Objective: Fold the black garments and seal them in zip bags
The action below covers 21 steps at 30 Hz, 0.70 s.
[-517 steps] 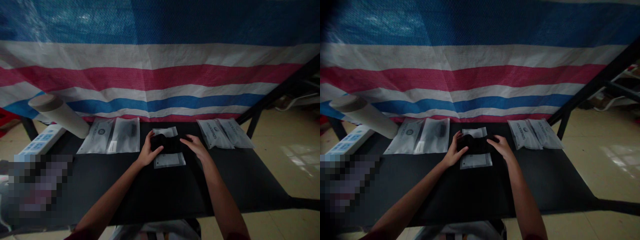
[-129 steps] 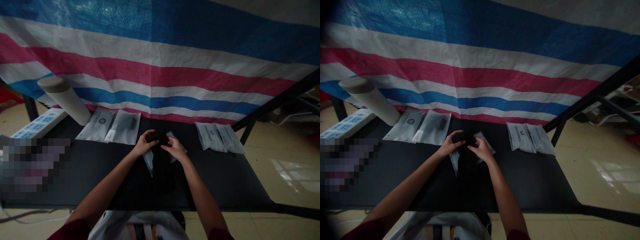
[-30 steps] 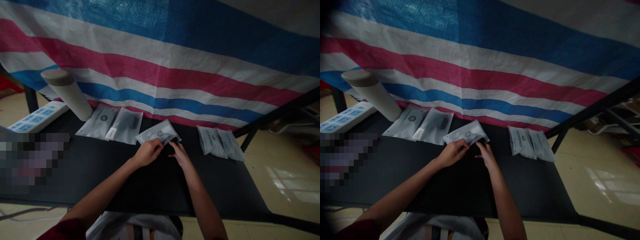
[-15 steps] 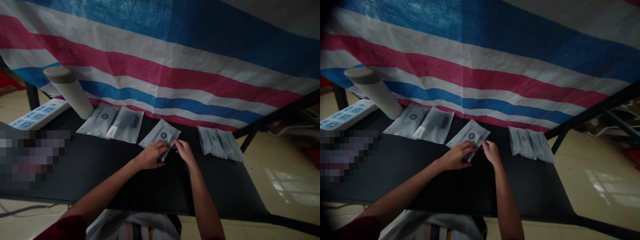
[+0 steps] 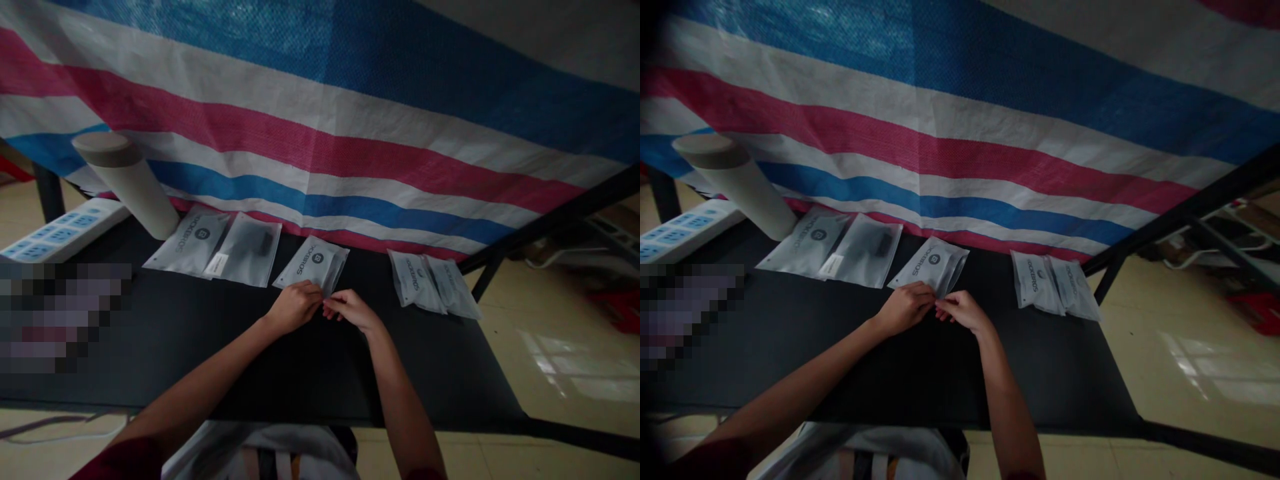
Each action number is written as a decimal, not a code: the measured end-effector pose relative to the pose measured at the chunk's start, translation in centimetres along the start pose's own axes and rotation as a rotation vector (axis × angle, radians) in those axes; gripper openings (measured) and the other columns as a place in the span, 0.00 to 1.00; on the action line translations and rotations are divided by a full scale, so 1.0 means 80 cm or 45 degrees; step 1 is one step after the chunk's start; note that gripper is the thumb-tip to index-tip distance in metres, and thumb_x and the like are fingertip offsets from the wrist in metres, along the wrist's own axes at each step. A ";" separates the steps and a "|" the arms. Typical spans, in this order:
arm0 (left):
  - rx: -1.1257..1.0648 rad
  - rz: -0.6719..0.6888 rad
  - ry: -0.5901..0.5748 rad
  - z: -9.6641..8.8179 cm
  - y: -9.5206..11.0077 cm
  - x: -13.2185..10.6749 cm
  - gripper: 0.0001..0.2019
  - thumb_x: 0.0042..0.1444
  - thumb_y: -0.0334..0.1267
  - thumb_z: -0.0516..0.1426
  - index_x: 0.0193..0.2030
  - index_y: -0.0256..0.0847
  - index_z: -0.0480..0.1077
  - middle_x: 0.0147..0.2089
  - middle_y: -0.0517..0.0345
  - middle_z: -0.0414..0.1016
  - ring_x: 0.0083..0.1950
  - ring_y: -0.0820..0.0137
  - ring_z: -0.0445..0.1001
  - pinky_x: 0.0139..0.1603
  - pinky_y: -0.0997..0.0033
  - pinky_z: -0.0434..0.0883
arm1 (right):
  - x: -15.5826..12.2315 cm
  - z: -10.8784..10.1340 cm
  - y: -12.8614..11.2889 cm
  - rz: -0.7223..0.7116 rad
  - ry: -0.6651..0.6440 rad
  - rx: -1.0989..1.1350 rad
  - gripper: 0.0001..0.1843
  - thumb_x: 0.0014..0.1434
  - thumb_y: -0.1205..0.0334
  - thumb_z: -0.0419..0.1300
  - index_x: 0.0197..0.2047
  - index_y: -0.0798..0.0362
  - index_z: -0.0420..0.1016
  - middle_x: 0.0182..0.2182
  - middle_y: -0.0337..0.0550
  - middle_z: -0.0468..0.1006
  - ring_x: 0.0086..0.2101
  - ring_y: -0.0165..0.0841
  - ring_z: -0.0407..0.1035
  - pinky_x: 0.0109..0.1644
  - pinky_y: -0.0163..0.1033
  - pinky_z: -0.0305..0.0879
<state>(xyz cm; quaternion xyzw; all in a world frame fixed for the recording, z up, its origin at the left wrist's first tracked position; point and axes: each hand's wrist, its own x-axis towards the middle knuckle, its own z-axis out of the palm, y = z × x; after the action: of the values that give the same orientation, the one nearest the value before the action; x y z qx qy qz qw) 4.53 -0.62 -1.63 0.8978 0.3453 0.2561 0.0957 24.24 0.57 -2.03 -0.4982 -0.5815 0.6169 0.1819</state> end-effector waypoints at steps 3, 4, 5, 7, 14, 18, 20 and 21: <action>0.003 0.031 0.028 -0.003 0.003 0.000 0.11 0.64 0.30 0.50 0.36 0.37 0.73 0.36 0.53 0.74 0.38 0.67 0.70 0.39 0.69 0.68 | 0.000 0.003 -0.006 0.027 0.088 0.122 0.19 0.51 0.46 0.61 0.27 0.56 0.74 0.24 0.43 0.77 0.24 0.29 0.69 0.25 0.32 0.54; 0.002 0.046 0.029 -0.004 0.004 0.000 0.11 0.64 0.29 0.50 0.37 0.37 0.73 0.36 0.53 0.74 0.38 0.67 0.70 0.39 0.69 0.68 | 0.001 0.004 -0.007 0.032 0.109 0.145 0.18 0.51 0.47 0.61 0.26 0.56 0.73 0.23 0.42 0.76 0.23 0.28 0.68 0.24 0.32 0.54; -0.001 0.061 0.027 -0.004 0.006 0.000 0.11 0.63 0.29 0.50 0.38 0.37 0.73 0.36 0.53 0.74 0.38 0.67 0.70 0.40 0.68 0.68 | 0.001 0.004 -0.007 0.033 0.124 0.159 0.17 0.50 0.48 0.61 0.25 0.55 0.72 0.22 0.41 0.74 0.23 0.28 0.67 0.24 0.31 0.53; -0.017 0.091 0.025 -0.003 0.012 0.000 0.11 0.63 0.28 0.49 0.39 0.37 0.73 0.36 0.53 0.73 0.38 0.67 0.70 0.40 0.68 0.68 | 0.003 0.004 -0.005 0.026 0.149 0.174 0.18 0.50 0.47 0.61 0.23 0.54 0.70 0.20 0.39 0.72 0.22 0.27 0.65 0.23 0.31 0.53; -0.254 0.180 0.017 0.010 0.059 -0.009 0.13 0.65 0.31 0.48 0.39 0.38 0.74 0.35 0.53 0.74 0.37 0.68 0.72 0.41 0.68 0.69 | 0.008 -0.019 0.010 -0.009 0.406 0.272 0.21 0.46 0.43 0.64 0.24 0.53 0.69 0.19 0.36 0.69 0.21 0.28 0.63 0.22 0.32 0.55; -0.381 0.286 -0.016 0.027 0.092 -0.018 0.12 0.65 0.33 0.49 0.39 0.39 0.74 0.34 0.54 0.76 0.37 0.69 0.73 0.42 0.69 0.70 | 0.003 -0.053 0.019 -0.017 0.783 0.345 0.23 0.42 0.41 0.66 0.26 0.52 0.68 0.20 0.37 0.70 0.21 0.30 0.65 0.22 0.34 0.59; -0.403 0.274 0.008 0.033 0.098 -0.019 0.11 0.66 0.34 0.50 0.39 0.39 0.74 0.36 0.54 0.77 0.38 0.70 0.74 0.42 0.70 0.70 | -0.005 -0.073 0.024 -0.041 0.956 0.412 0.23 0.42 0.40 0.66 0.29 0.52 0.69 0.21 0.38 0.72 0.22 0.32 0.66 0.23 0.35 0.62; -0.411 0.251 0.030 0.034 0.097 -0.019 0.11 0.66 0.34 0.50 0.39 0.39 0.74 0.38 0.54 0.78 0.38 0.70 0.74 0.42 0.70 0.70 | -0.011 -0.083 0.026 -0.065 1.023 0.463 0.24 0.43 0.40 0.65 0.32 0.51 0.69 0.23 0.39 0.74 0.22 0.33 0.68 0.23 0.36 0.63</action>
<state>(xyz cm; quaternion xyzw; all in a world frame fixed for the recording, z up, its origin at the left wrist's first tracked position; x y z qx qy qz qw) 9.46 -7.39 -1.83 0.8971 0.2112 0.3269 0.2090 30.86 2.88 -2.39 -0.6439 -0.3588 0.4616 0.4935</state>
